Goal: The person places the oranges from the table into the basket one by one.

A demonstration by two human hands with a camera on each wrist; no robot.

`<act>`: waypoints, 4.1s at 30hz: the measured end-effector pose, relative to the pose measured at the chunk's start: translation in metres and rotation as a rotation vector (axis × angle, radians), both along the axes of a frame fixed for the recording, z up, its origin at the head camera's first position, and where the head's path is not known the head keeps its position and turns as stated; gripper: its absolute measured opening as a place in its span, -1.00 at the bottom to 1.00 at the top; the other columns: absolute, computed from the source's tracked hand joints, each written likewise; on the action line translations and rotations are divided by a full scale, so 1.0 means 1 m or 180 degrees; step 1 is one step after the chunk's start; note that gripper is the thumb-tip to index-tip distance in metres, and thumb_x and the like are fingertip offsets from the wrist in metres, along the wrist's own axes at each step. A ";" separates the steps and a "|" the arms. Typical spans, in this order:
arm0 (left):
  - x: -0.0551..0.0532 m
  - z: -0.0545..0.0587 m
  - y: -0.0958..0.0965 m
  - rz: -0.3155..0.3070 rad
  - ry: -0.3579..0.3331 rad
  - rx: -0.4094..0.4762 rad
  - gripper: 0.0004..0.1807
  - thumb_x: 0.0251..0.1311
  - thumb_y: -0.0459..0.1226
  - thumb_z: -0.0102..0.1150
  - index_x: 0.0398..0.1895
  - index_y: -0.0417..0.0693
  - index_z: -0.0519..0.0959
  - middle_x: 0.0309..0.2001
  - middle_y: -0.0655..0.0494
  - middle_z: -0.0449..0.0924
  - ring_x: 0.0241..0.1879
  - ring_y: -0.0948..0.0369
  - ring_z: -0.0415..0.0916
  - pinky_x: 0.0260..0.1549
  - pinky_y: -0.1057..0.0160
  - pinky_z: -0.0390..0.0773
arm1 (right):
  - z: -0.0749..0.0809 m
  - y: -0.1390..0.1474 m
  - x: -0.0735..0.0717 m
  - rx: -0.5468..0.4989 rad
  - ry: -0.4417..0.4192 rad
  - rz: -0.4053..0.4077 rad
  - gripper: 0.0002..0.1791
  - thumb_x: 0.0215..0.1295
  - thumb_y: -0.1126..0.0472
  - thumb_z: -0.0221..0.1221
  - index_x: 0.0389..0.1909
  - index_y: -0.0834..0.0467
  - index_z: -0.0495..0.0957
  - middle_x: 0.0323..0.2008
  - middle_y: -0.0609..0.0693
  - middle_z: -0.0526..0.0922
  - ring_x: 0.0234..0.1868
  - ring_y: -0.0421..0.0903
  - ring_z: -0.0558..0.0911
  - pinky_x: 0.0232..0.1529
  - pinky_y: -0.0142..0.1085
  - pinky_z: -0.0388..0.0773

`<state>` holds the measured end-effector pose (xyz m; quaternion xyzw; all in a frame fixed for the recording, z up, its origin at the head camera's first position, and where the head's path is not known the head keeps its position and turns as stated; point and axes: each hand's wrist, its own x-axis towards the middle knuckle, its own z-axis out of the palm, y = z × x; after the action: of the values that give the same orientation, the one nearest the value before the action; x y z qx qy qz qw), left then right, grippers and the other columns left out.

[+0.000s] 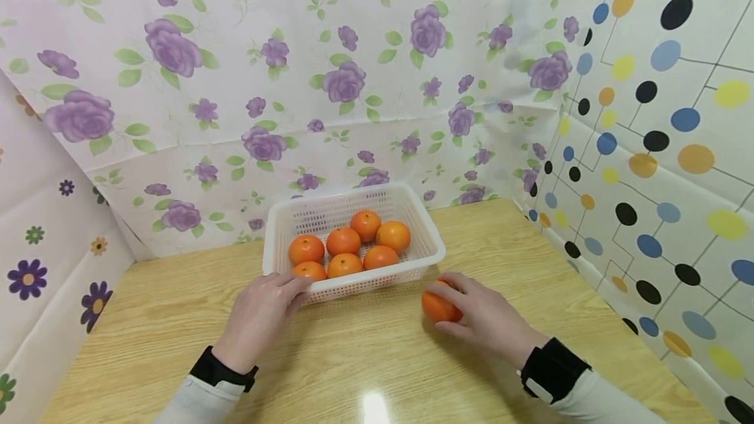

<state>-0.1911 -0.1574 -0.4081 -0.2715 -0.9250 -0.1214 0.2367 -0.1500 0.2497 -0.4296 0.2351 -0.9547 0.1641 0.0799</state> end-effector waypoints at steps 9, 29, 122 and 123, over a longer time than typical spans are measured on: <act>-0.001 0.000 0.000 -0.0006 0.0006 -0.0021 -0.67 0.18 -0.23 0.69 0.02 0.06 0.83 -0.06 0.13 0.84 -0.11 0.11 0.77 -0.08 0.04 0.75 | 0.006 -0.004 0.004 0.0005 0.0160 0.0194 -0.21 0.28 -0.03 0.63 0.52 -0.22 0.56 0.42 0.04 0.57 0.24 0.05 0.69 0.20 0.07 0.73; -0.002 -0.003 -0.002 -0.0081 0.0134 0.0024 -0.69 0.18 -0.25 0.70 -0.03 0.07 0.82 -0.09 0.14 0.84 -0.17 0.12 0.77 -0.17 0.07 0.74 | 0.030 -0.013 0.000 -0.0029 0.0528 0.0633 -0.17 0.26 0.02 0.64 0.53 -0.20 0.54 0.44 0.02 0.55 0.17 -0.06 0.70 0.03 -0.11 0.79; -0.003 -0.002 -0.002 -0.0085 0.0100 0.0004 -0.68 0.18 -0.24 0.68 -0.01 0.05 0.81 -0.07 0.12 0.84 -0.16 0.11 0.76 -0.16 0.07 0.73 | 0.106 -0.129 -0.139 0.0192 0.0207 0.0552 -0.27 0.44 0.04 0.52 0.56 0.01 0.52 0.43 0.17 0.53 0.27 0.15 0.64 0.31 0.02 0.65; -0.003 -0.002 -0.002 -0.0088 0.0099 0.0006 -0.68 0.18 -0.23 0.68 -0.01 0.05 0.81 -0.07 0.12 0.84 -0.16 0.11 0.76 -0.16 0.07 0.73 | 0.105 -0.131 -0.142 0.0217 0.0189 0.0544 -0.28 0.44 0.05 0.52 0.56 0.01 0.52 0.42 0.17 0.52 0.27 0.14 0.64 0.32 0.01 0.64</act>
<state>-0.1943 -0.1595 -0.4104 -0.2859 -0.9172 -0.1212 0.2496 -0.2915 0.1185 -0.3242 0.3231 -0.9333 0.1306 0.0859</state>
